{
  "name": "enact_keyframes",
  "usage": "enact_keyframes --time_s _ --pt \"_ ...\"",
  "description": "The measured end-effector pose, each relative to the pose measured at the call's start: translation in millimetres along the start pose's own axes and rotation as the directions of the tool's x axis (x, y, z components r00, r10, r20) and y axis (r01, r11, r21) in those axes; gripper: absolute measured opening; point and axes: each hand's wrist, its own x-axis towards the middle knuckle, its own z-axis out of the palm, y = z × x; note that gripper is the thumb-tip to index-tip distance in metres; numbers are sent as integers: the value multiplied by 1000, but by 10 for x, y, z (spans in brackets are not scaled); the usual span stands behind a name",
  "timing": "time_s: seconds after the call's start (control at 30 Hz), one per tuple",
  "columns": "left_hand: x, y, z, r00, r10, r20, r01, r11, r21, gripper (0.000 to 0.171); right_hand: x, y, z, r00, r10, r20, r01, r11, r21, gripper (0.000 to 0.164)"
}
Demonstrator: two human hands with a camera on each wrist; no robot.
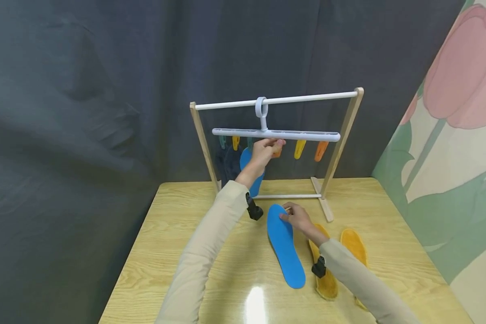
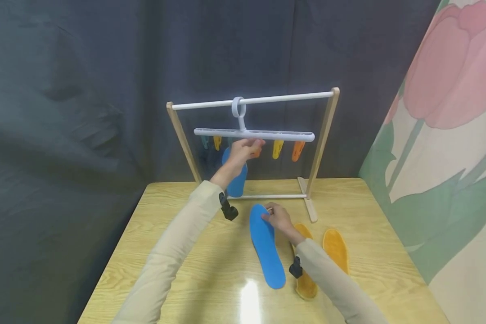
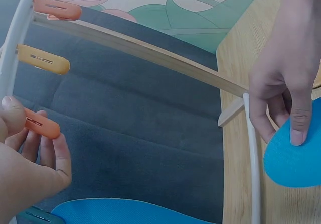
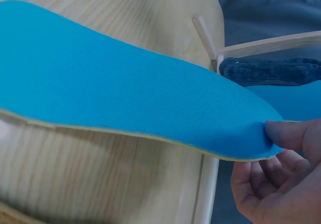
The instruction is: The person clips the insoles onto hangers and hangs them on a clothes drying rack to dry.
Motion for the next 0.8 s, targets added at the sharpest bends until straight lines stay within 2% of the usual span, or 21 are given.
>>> enact_keyframes --time_s 0.2,0.3,0.53,0.7,0.77,0.8 --pt "1 -17 24 1000 -4 16 4 1000 29 36 -41 -46 -41 1000 -6 3 6 1000 27 28" --pt "-9 23 40 1000 -16 22 15 999 39 37 -52 -63 -89 1000 -16 -1 16 999 34 30" --pt "-207 327 119 999 -35 13 34 995 91 35 -21 -134 -202 997 -83 -1 82 994 78 27" --pt "-270 423 154 999 -37 -16 39 993 111 35 17 -180 -248 996 -93 -11 94 989 110 29" --pt "-227 378 146 999 -43 -27 46 993 107 35 23 -208 -267 995 -98 -15 99 988 118 30" --pt "29 59 89 999 -39 -30 42 993 113 37 27 -222 -276 995 -102 -20 104 987 119 30"
